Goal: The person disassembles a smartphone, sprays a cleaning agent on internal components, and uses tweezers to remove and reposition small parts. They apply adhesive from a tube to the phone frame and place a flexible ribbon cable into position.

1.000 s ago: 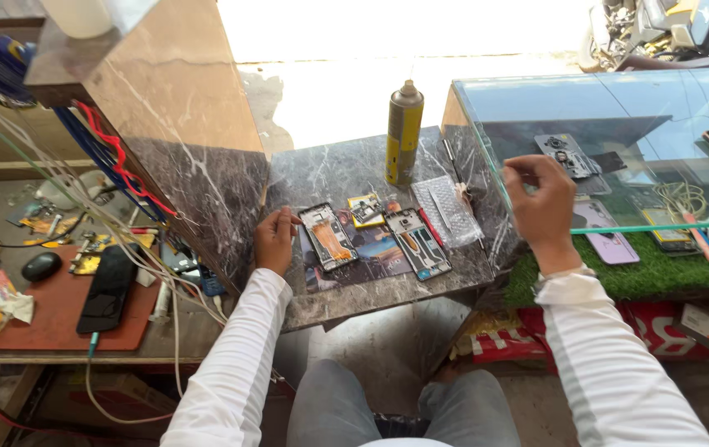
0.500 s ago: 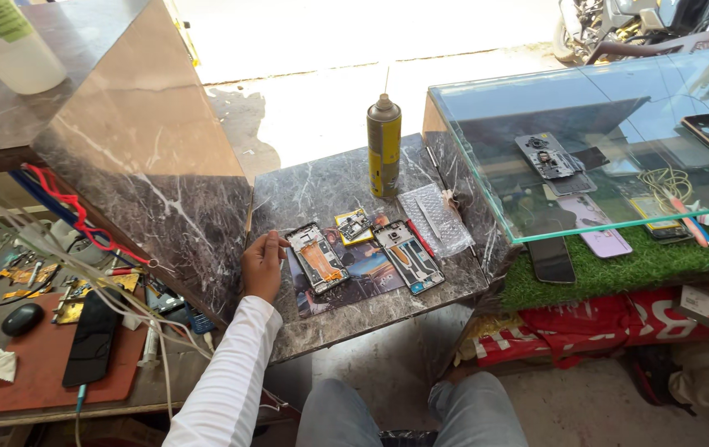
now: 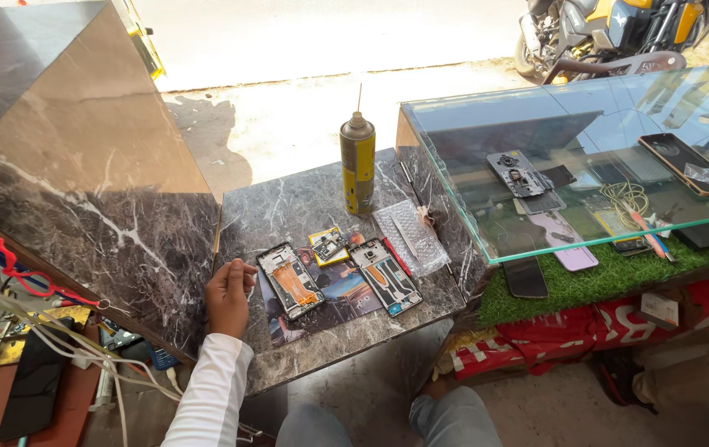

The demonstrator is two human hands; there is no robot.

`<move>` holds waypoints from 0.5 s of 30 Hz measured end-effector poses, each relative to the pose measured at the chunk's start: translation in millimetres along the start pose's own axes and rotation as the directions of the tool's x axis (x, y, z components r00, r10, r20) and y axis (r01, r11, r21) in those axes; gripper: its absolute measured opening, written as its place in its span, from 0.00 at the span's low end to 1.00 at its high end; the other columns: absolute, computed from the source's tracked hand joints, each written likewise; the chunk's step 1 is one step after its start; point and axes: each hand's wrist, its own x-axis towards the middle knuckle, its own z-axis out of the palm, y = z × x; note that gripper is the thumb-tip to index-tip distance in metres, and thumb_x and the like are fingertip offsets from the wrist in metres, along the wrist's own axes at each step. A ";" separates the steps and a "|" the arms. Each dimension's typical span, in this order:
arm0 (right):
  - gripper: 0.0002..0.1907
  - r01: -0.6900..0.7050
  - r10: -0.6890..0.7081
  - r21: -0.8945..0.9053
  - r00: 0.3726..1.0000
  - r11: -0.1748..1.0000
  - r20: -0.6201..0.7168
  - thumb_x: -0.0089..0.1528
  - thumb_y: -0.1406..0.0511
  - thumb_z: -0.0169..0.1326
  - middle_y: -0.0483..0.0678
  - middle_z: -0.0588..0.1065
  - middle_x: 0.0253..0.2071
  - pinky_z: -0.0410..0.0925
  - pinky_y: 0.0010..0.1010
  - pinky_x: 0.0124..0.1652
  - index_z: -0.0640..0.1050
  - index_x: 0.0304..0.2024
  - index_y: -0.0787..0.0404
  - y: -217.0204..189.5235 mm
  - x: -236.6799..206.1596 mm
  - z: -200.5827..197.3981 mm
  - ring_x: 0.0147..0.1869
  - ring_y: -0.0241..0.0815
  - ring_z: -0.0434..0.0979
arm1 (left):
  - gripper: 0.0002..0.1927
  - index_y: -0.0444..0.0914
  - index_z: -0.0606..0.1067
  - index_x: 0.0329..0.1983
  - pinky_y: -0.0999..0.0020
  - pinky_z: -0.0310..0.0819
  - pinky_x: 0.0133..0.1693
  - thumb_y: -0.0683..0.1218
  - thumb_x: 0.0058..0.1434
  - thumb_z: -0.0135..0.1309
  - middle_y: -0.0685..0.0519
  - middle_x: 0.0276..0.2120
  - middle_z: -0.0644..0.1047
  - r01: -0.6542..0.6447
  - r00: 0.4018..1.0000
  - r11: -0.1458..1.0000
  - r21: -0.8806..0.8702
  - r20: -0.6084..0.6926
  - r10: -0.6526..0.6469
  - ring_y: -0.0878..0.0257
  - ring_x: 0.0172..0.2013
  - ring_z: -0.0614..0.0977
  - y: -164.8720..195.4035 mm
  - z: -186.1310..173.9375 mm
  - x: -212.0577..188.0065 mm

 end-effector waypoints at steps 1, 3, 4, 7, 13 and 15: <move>0.11 0.020 -0.021 0.016 0.999 1.000 0.034 0.74 0.66 0.53 0.49 0.75 0.54 0.69 0.37 0.60 0.72 0.57 0.63 -4.4 5.6 5.6 0.57 0.40 0.77 | 0.22 0.35 0.78 0.34 0.74 0.64 0.31 0.53 0.76 0.44 0.58 0.23 0.72 -0.004 1.000 1.000 0.010 0.001 0.004 0.71 0.27 0.70 -0.8 -0.5 -0.6; 0.11 0.015 -0.020 0.052 0.995 0.999 0.099 0.74 0.65 0.53 0.49 0.75 0.54 0.69 0.38 0.60 0.72 0.57 0.62 -13.1 13.6 22.9 0.58 0.40 0.76 | 0.22 0.34 0.78 0.34 0.74 0.65 0.32 0.53 0.76 0.44 0.57 0.24 0.72 -0.011 1.000 1.000 0.022 0.010 0.011 0.71 0.27 0.70 -2.7 0.6 -1.8; 0.12 -0.008 -0.004 0.079 0.990 0.997 0.144 0.74 0.65 0.53 0.49 0.75 0.54 0.69 0.38 0.60 0.72 0.58 0.62 -16.5 12.9 39.3 0.58 0.40 0.76 | 0.22 0.34 0.78 0.34 0.74 0.65 0.32 0.53 0.77 0.44 0.57 0.24 0.72 -0.017 1.000 1.000 0.014 0.007 0.017 0.71 0.28 0.71 -3.8 1.0 -2.8; 0.13 -0.091 0.071 0.113 0.982 0.989 0.174 0.73 0.64 0.53 0.48 0.74 0.55 0.68 0.40 0.61 0.71 0.58 0.61 -13.4 4.0 46.6 0.59 0.41 0.76 | 0.22 0.33 0.78 0.35 0.74 0.67 0.33 0.53 0.78 0.44 0.57 0.26 0.73 -0.043 0.999 0.999 0.001 0.002 0.043 0.70 0.29 0.72 -7.7 4.0 -3.4; 0.15 -0.100 0.123 0.145 0.979 0.984 -0.161 0.72 0.62 0.53 0.48 0.73 0.56 0.66 0.42 0.63 0.71 0.59 0.60 -9.5 -19.8 -88.7 0.61 0.42 0.75 | 0.21 0.32 0.77 0.38 0.74 0.68 0.36 0.53 0.80 0.46 0.56 0.28 0.74 -0.047 0.999 0.999 -0.024 0.014 0.047 0.70 0.31 0.74 -14.8 10.2 -7.2; 0.16 -0.112 0.141 0.162 0.972 0.981 -0.187 0.72 0.62 0.53 0.47 0.73 0.56 0.66 0.43 0.63 0.71 0.60 0.59 -8.2 -12.9 -115.2 0.61 0.42 0.75 | 0.21 0.32 0.77 0.39 0.75 0.69 0.37 0.53 0.80 0.46 0.56 0.29 0.74 -0.047 0.999 0.998 -0.034 0.019 0.047 0.70 0.32 0.74 -16.6 11.2 -9.5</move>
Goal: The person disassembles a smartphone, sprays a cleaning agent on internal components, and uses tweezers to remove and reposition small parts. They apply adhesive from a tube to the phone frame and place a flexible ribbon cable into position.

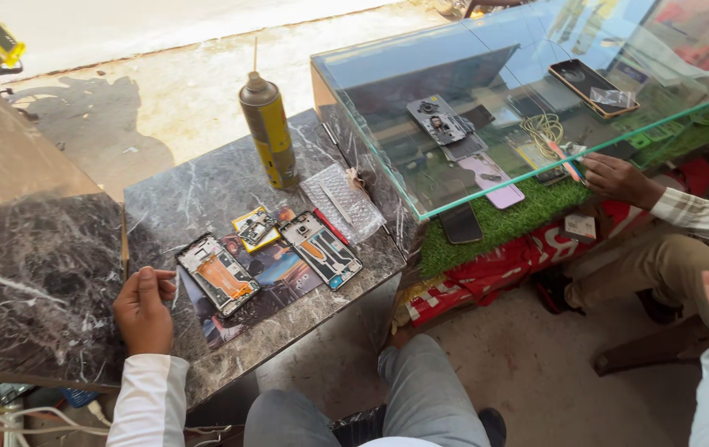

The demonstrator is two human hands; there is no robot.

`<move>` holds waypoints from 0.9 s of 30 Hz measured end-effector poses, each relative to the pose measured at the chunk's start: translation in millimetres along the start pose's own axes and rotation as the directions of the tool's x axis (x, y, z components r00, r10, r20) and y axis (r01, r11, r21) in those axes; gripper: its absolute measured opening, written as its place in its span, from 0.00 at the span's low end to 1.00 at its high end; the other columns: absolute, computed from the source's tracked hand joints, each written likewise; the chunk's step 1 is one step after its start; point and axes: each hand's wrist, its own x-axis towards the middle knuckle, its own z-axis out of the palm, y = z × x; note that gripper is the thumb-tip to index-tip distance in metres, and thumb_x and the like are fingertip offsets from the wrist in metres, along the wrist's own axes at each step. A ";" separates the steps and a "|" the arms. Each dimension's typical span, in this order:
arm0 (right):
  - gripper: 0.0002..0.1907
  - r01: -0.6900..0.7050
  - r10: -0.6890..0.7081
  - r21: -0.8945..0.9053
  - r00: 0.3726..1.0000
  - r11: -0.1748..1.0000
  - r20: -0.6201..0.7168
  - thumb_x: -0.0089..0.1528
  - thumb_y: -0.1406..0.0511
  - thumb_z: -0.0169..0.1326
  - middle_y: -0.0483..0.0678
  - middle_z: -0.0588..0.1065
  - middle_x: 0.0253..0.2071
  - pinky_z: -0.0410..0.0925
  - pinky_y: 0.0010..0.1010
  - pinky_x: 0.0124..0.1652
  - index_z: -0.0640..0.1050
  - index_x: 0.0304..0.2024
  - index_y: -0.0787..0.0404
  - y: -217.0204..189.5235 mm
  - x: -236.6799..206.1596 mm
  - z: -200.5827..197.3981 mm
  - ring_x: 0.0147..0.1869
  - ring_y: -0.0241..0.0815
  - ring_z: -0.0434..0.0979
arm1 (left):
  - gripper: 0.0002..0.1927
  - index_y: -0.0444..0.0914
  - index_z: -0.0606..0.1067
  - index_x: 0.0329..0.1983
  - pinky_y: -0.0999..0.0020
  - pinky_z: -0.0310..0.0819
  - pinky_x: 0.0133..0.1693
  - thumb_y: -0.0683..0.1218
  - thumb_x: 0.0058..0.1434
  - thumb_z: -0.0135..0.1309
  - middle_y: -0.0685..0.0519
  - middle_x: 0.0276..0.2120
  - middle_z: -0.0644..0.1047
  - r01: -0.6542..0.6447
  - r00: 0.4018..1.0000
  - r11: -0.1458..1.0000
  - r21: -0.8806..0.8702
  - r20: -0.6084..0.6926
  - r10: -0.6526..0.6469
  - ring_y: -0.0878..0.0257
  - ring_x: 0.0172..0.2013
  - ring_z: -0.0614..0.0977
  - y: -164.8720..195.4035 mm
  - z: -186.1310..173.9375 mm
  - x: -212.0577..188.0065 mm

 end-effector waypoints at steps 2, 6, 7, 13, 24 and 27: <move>0.17 -0.019 0.018 0.014 0.999 1.000 0.036 0.72 0.61 0.53 0.47 0.73 0.56 0.65 0.44 0.64 0.70 0.60 0.59 -1.5 12.2 -5.4 0.62 0.42 0.74 | 0.21 0.32 0.77 0.40 0.75 0.69 0.37 0.53 0.81 0.45 0.56 0.30 0.74 -0.009 1.000 0.999 0.036 0.010 0.009 0.70 0.32 0.74 -0.9 0.5 -2.5; 0.16 -0.043 0.045 -0.017 0.994 0.999 0.104 0.71 0.60 0.53 0.47 0.73 0.56 0.66 0.44 0.63 0.71 0.58 0.59 1.0 21.5 6.4 0.59 0.42 0.75 | 0.21 0.31 0.77 0.41 0.74 0.67 0.37 0.52 0.83 0.45 0.55 0.30 0.74 0.021 1.000 0.999 0.048 0.003 -0.021 0.70 0.32 0.73 0.2 3.2 -5.3; 0.15 -0.047 0.049 -0.025 0.992 0.999 0.115 0.71 0.60 0.53 0.48 0.73 0.56 0.66 0.44 0.63 0.71 0.57 0.60 1.6 21.1 9.3 0.58 0.42 0.75 | 0.21 0.31 0.77 0.41 0.74 0.68 0.37 0.52 0.83 0.45 0.54 0.30 0.74 0.010 1.000 0.999 0.042 0.006 -0.011 0.69 0.32 0.74 0.5 4.0 -5.4; 0.11 -0.086 0.095 -0.083 0.990 0.993 0.104 0.71 0.60 0.55 0.43 0.76 0.47 0.70 0.36 0.55 0.75 0.50 0.58 3.8 13.3 26.8 0.51 0.37 0.76 | 0.22 0.28 0.76 0.41 0.73 0.69 0.40 0.49 0.86 0.44 0.52 0.30 0.75 0.024 1.000 0.998 0.057 0.003 -0.024 0.68 0.33 0.75 5.5 7.8 -9.5; 0.52 0.456 -0.440 -0.877 0.763 -0.152 0.473 0.54 0.63 0.66 0.67 0.65 0.70 0.62 0.41 0.64 0.58 0.78 0.65 -147.3 28.5 63.2 0.71 0.62 0.66 | 0.30 0.27 0.72 0.56 0.54 0.74 0.44 0.60 0.78 0.39 0.37 0.37 0.78 0.180 0.893 0.908 0.377 0.325 -0.312 0.49 0.37 0.80 6.4 34.4 29.6; 0.57 0.375 -0.325 -0.891 0.835 -0.257 0.445 0.53 0.61 0.65 0.69 0.61 0.73 0.59 0.43 0.67 0.53 0.79 0.66 -169.4 24.0 80.7 0.75 0.64 0.62 | 0.36 0.27 0.71 0.60 0.46 0.76 0.45 0.65 0.74 0.37 0.33 0.39 0.79 0.438 0.690 0.834 0.335 0.469 -0.551 0.42 0.39 0.82 1.0 27.3 44.2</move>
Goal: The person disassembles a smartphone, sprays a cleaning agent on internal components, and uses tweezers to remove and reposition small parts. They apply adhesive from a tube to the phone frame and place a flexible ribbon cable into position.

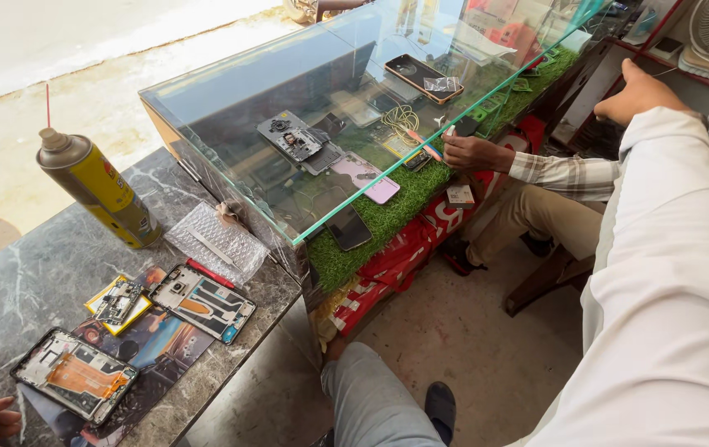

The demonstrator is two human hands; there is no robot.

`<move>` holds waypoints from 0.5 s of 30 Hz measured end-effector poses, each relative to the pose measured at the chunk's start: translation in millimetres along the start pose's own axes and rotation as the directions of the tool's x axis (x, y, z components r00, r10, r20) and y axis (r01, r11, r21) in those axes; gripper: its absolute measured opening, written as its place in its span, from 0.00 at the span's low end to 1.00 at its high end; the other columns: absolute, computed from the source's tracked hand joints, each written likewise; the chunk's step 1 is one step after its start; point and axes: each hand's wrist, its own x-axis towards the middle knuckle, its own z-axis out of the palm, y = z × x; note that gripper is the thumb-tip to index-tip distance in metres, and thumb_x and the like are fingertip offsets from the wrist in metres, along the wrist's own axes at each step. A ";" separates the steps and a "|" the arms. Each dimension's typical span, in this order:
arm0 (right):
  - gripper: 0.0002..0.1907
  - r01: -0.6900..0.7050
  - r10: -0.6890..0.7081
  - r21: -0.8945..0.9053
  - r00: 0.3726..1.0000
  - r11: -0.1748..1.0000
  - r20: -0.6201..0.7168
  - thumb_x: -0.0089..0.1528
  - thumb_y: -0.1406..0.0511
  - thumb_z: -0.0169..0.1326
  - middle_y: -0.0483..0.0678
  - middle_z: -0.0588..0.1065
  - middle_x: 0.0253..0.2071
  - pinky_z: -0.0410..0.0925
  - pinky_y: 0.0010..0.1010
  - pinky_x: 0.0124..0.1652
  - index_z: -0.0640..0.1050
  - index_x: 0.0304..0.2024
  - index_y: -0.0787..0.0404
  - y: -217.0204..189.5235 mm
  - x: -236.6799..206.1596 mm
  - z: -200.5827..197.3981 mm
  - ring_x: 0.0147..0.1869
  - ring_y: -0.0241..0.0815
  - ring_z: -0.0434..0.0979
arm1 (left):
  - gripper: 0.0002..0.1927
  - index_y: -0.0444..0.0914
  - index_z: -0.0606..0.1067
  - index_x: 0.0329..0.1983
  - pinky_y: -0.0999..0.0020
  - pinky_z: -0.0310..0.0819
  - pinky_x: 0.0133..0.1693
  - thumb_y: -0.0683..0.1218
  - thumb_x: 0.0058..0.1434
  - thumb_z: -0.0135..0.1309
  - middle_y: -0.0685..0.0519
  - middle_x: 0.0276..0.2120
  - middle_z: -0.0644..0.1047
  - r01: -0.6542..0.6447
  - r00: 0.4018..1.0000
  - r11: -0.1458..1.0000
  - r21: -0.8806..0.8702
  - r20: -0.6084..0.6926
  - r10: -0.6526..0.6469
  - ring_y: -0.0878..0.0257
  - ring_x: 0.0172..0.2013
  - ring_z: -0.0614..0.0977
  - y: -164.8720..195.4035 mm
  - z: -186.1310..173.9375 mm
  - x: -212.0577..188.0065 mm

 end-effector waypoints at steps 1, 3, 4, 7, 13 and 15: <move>0.58 0.000 0.001 -0.049 1.000 0.999 0.030 0.52 0.60 0.66 0.69 0.61 0.73 0.59 0.45 0.67 0.52 0.79 0.66 -2.9 1.9 -6.0 0.74 0.65 0.62 | 0.38 0.28 0.70 0.61 0.43 0.77 0.46 0.67 0.72 0.37 0.31 0.40 0.79 0.063 0.996 0.994 -0.087 0.074 -0.057 0.40 0.40 0.83 1.0 -2.3 1.6; 0.59 0.011 -0.008 -0.086 0.999 0.996 0.035 0.52 0.60 0.66 0.68 0.60 0.74 0.59 0.44 0.67 0.51 0.79 0.65 -10.3 3.7 -13.0 0.75 0.65 0.61 | 0.43 0.28 0.69 0.64 0.38 0.78 0.47 0.70 0.70 0.35 0.28 0.41 0.80 0.160 0.977 0.961 -0.224 0.175 -0.121 0.36 0.41 0.84 4.2 -5.2 2.0; 0.59 0.019 -0.015 -0.103 0.999 0.995 0.038 0.52 0.59 0.66 0.68 0.59 0.74 0.58 0.44 0.67 0.50 0.80 0.64 -13.2 3.5 -14.9 0.75 0.65 0.61 | 0.44 0.24 0.68 0.66 0.38 0.77 0.48 0.69 0.73 0.35 0.28 0.42 0.79 0.104 0.990 0.974 -0.201 0.117 -0.081 0.36 0.43 0.83 1.7 -5.8 0.9; 0.60 -0.020 0.029 -0.113 0.997 0.993 0.078 0.52 0.60 0.66 0.69 0.61 0.74 0.60 0.45 0.67 0.50 0.80 0.64 -18.8 0.6 -18.4 0.75 0.65 0.63 | 0.41 0.24 0.70 0.68 0.44 0.79 0.48 0.64 0.71 0.38 0.30 0.44 0.80 -0.052 0.997 0.998 0.041 0.058 0.050 0.39 0.43 0.84 3.5 -3.3 -5.4; 0.61 -0.004 0.022 -0.175 0.995 0.985 0.102 0.53 0.57 0.68 0.70 0.62 0.72 0.65 0.52 0.61 0.49 0.81 0.65 -28.2 -8.2 -20.3 0.70 0.69 0.66 | 0.35 0.22 0.73 0.55 0.52 0.77 0.42 0.62 0.80 0.38 0.35 0.35 0.78 -0.252 0.919 0.939 0.233 -0.246 0.308 0.49 0.36 0.81 10.3 14.6 -27.9; 0.59 -0.061 0.092 -0.192 0.984 0.979 0.155 0.55 0.58 0.66 0.72 0.71 0.62 0.72 0.54 0.54 0.52 0.82 0.65 -29.2 -10.3 -21.7 0.60 0.69 0.77 | 0.35 0.22 0.75 0.51 0.56 0.76 0.40 0.61 0.82 0.38 0.37 0.33 0.78 -0.283 0.893 0.928 0.243 -0.286 0.347 0.52 0.33 0.80 7.7 15.5 -30.7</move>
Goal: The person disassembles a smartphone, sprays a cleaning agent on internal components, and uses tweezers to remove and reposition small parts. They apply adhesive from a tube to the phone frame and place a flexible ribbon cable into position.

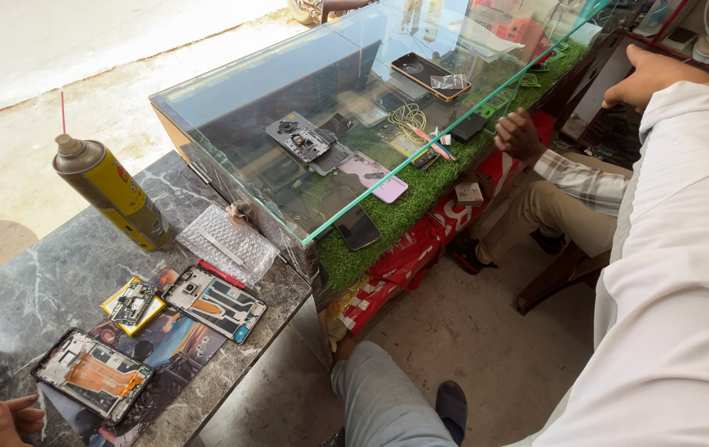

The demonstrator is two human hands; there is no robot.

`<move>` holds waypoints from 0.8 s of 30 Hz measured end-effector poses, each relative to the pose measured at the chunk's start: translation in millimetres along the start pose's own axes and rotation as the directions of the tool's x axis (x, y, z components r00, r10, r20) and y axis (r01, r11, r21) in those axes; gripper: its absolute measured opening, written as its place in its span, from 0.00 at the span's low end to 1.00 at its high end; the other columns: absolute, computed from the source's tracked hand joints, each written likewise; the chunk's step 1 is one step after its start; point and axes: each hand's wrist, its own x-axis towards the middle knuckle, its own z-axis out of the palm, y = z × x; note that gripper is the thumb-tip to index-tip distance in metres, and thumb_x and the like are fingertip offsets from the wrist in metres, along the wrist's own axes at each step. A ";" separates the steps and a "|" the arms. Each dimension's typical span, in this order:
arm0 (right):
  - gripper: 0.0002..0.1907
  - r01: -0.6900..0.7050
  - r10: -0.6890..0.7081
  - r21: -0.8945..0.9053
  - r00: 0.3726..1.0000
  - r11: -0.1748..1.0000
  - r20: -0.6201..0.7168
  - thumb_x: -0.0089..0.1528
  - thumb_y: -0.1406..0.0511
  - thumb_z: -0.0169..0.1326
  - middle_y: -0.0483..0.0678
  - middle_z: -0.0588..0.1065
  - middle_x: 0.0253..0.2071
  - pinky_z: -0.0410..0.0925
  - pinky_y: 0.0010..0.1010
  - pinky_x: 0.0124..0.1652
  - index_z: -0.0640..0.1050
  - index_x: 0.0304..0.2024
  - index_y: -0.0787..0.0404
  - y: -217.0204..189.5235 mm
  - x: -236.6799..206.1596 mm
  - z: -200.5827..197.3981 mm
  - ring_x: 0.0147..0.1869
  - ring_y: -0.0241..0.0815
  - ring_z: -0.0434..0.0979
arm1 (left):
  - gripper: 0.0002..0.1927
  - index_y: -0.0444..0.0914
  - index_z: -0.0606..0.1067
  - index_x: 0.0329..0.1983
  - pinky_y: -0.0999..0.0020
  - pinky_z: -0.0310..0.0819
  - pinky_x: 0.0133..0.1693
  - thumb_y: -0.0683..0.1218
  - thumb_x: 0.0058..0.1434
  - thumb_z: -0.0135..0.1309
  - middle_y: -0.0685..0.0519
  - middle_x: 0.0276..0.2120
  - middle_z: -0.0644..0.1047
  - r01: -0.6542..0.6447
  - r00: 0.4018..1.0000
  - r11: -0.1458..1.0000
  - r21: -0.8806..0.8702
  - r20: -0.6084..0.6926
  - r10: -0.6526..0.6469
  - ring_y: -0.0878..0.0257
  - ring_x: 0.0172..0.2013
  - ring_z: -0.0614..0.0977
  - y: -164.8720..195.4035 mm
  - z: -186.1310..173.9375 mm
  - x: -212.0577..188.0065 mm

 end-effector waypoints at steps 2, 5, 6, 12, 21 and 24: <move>0.58 -0.015 0.015 0.018 0.999 1.000 0.028 0.55 0.59 0.66 0.70 0.74 0.58 0.75 0.54 0.46 0.52 0.82 0.65 -2.2 -3.4 -0.9 0.51 0.66 0.82 | 0.34 0.22 0.75 0.49 0.57 0.75 0.39 0.60 0.83 0.38 0.39 0.32 0.78 -0.021 1.000 1.000 -0.004 -0.012 0.021 0.54 0.33 0.80 -7.6 -0.6 -0.9; 0.57 -0.029 0.028 0.025 0.999 0.999 0.044 0.55 0.59 0.67 0.70 0.75 0.54 0.75 0.53 0.43 0.54 0.80 0.66 0.4 -2.9 1.4 0.48 0.65 0.82 | 0.32 0.23 0.75 0.47 0.60 0.74 0.38 0.58 0.85 0.39 0.40 0.32 0.78 -0.058 0.995 0.998 -0.016 -0.076 0.056 0.57 0.32 0.79 -25.4 -0.3 -2.9; 0.56 -0.040 0.039 0.022 0.998 0.999 0.051 0.55 0.60 0.67 0.70 0.76 0.53 0.75 0.52 0.42 0.54 0.79 0.67 1.1 -4.1 3.0 0.47 0.65 0.82 | 0.31 0.23 0.75 0.46 0.61 0.73 0.38 0.57 0.86 0.40 0.40 0.32 0.77 -0.080 0.988 0.997 -0.019 -0.130 0.077 0.57 0.32 0.79 -31.5 1.6 -4.5; 0.53 -0.080 0.079 0.026 0.995 0.996 0.060 0.54 0.61 0.69 0.70 0.78 0.45 0.76 0.50 0.36 0.57 0.75 0.70 13.1 1.0 9.2 0.40 0.62 0.82 | 0.27 0.24 0.76 0.46 0.63 0.74 0.38 0.53 0.86 0.41 0.42 0.32 0.77 -0.157 0.966 0.987 0.028 -0.205 0.160 0.59 0.33 0.79 -44.1 5.1 -10.0; 0.58 -0.093 0.088 0.041 0.992 0.995 0.093 0.55 0.61 0.69 0.69 0.80 0.31 0.74 0.49 0.27 0.50 0.77 0.71 29.0 15.2 20.4 0.31 0.60 0.81 | 0.26 0.22 0.76 0.45 0.65 0.74 0.39 0.51 0.87 0.43 0.40 0.31 0.77 -0.196 0.942 0.981 0.017 -0.276 0.192 0.59 0.33 0.80 -34.8 9.0 -17.4; 0.59 -0.087 0.083 0.036 0.993 0.996 0.081 0.54 0.62 0.69 0.68 0.80 0.31 0.74 0.47 0.28 0.50 0.78 0.71 24.6 13.6 18.7 0.31 0.59 0.81 | 0.26 0.22 0.76 0.45 0.65 0.74 0.39 0.51 0.86 0.44 0.40 0.31 0.77 -0.210 0.939 0.977 -0.031 -0.283 0.193 0.59 0.33 0.79 -35.1 9.2 -17.2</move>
